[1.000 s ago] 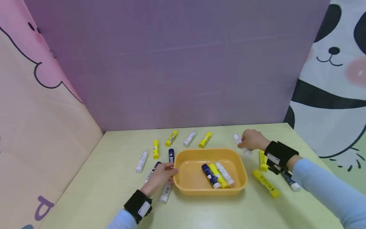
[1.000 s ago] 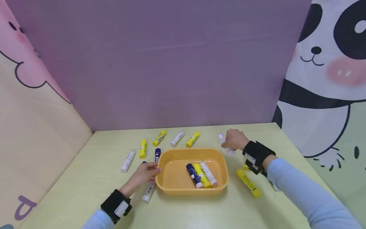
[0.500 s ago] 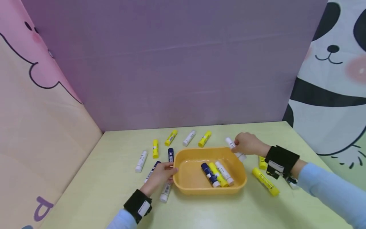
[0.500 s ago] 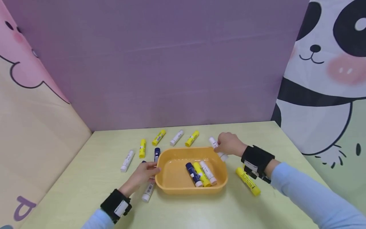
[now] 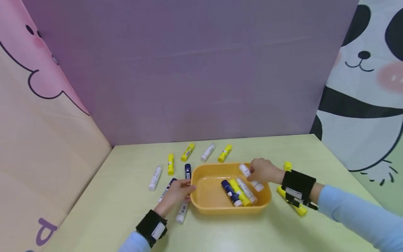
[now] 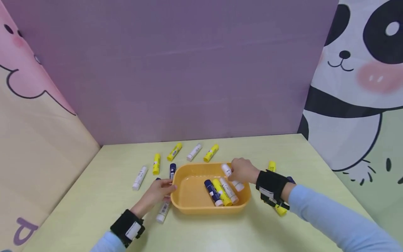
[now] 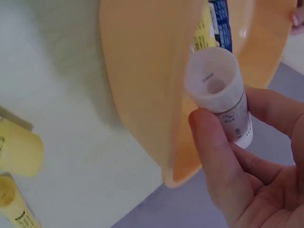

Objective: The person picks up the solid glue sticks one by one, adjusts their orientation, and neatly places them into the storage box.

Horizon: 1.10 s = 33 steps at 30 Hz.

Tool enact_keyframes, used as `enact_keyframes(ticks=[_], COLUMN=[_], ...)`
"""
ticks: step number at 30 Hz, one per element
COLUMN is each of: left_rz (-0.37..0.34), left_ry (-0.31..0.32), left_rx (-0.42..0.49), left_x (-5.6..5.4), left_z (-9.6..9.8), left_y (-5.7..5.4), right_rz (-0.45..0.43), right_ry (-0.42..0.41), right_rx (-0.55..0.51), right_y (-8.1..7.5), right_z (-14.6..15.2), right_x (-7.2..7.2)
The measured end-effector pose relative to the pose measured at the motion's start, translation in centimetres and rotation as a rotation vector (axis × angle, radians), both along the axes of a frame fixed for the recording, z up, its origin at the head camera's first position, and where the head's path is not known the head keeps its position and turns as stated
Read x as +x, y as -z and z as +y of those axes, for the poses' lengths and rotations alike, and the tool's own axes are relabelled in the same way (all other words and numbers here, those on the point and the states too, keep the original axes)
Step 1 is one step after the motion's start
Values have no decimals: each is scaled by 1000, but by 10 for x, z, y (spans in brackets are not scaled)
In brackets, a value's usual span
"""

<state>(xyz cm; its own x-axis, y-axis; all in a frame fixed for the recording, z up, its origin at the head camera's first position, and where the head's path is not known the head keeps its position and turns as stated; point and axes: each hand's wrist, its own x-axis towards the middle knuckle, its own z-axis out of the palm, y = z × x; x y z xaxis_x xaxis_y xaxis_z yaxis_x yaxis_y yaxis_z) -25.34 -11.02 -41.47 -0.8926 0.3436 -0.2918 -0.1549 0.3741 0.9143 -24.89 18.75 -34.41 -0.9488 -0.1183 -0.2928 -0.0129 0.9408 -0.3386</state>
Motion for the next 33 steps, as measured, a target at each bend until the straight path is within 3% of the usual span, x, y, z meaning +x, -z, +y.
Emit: enact_keyframes(ticks=[9,14,21,25,33], left_rz=[4,-3,-5,7,2], left_ry=[7,-6,0,-9,-27], left_rx=[13,-14,-3,-6,-30], left_x=[3,1,1,0,0], left_z=[-1,-1,0,0,1], left_y=[-3,-1,2,1,1], right_rz=[4,-8,-28,-48,-165], right_ry=[22,14,-15,-23,44], right_rx=[47,127,162,134,-17], right_y=[21,25,26,25,29], right_z=[-9,-14,-14,-14,-15], right_x=[4,5,9,8,12])
